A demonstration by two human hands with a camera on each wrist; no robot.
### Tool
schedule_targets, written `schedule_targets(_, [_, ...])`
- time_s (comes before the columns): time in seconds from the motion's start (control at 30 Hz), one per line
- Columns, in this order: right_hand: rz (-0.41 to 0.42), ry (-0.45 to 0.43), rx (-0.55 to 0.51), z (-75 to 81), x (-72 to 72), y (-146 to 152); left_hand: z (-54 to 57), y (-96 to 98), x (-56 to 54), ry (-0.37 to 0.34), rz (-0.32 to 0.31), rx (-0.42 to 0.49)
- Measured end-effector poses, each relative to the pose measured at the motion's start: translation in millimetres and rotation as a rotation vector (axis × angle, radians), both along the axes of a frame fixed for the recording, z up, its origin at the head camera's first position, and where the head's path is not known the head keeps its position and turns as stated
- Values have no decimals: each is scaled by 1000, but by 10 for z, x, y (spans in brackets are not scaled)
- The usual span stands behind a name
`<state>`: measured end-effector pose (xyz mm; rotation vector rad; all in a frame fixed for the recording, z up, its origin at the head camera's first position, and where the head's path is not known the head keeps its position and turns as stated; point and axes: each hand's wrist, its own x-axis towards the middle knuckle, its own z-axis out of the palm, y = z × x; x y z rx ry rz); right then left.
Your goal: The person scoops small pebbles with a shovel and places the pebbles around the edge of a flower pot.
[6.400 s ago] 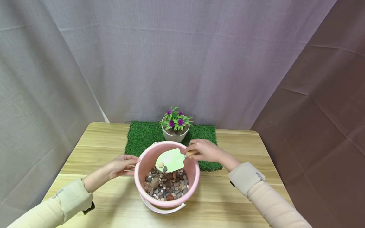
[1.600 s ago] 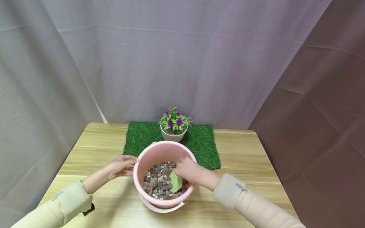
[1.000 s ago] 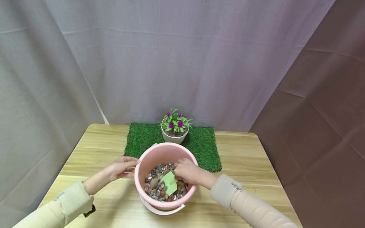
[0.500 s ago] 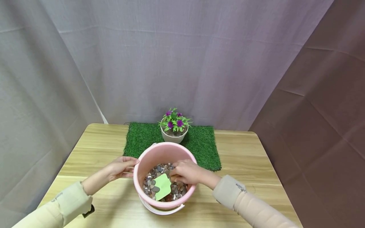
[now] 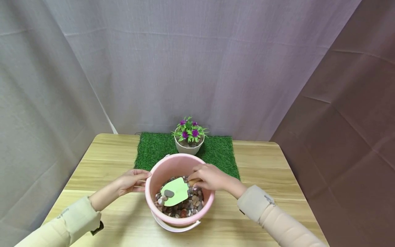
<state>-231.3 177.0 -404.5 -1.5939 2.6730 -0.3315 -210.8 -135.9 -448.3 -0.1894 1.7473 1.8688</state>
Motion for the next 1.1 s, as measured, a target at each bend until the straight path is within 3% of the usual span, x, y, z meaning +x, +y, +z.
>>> schedule_targets(0.17, [-31,-23,-27,45,-46,54,10,-3,-5,8,-2,0])
schedule_targets(0.4, [-45,40,-81,107,-105,114,12,-4,-13,5,6,1])
schedule_targets(0.6, [-66,39,-92,140,-144,180,1,1,-16,2,5,0])
schedule_targets(1.1, [-124,-32,-128,238,-269,387,7,-6,-11,-8,-2,15])
